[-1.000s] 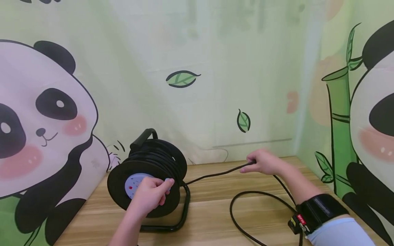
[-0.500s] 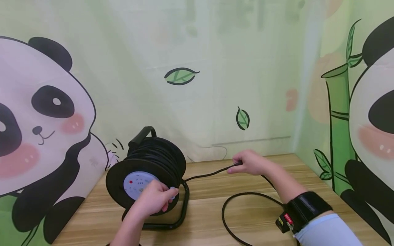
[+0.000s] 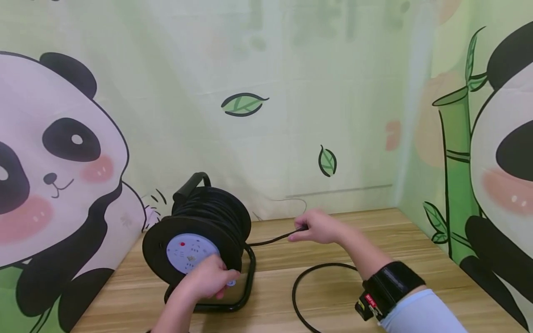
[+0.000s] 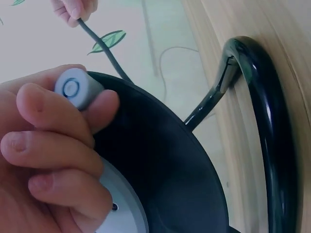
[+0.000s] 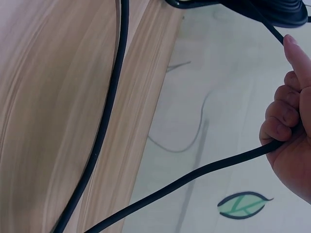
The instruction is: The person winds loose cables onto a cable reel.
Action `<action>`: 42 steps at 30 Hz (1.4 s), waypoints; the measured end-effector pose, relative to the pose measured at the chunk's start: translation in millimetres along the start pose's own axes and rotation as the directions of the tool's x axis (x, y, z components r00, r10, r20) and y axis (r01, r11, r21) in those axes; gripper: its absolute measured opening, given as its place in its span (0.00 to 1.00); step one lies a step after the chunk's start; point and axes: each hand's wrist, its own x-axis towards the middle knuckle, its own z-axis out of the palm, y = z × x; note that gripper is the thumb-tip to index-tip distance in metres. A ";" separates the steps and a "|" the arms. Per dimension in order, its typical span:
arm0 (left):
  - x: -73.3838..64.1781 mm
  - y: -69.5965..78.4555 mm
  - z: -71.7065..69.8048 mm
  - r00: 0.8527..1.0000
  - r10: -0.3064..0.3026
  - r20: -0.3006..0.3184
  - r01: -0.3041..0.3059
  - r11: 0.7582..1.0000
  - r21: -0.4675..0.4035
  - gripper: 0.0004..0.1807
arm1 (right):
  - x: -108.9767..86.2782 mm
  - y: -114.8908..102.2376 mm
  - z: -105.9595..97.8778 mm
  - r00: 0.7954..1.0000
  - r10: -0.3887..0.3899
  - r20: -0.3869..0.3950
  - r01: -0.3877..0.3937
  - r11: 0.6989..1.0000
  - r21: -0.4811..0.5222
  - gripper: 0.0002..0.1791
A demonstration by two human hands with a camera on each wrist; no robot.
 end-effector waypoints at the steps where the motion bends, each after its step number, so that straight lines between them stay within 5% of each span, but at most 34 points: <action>1: -0.4 -0.5 0.4 1.000 -0.009 0.006 0.009 1.000 0.012 0.27 | 1.5 -1.6 1.7 1.000 -0.001 0.006 0.001 1.000 0.002 0.26; 14: -3.6 -3.0 4.5 0.991 -0.120 0.061 0.103 0.967 0.234 0.19 | 16.4 -14.2 21.6 0.999 -0.035 0.033 0.033 0.998 0.055 0.24; 20: -6.3 -7.9 3.4 0.978 -0.195 0.067 0.176 0.959 0.224 0.16 | 21.0 -20.9 27.9 0.997 -0.055 0.046 0.051 0.996 0.074 0.22; 42: -15.3 -34.6 -12.1 0.961 -0.250 0.121 0.212 0.940 0.267 0.22 | 38.0 -37.1 44.1 0.992 -0.061 0.110 0.058 0.998 0.037 0.14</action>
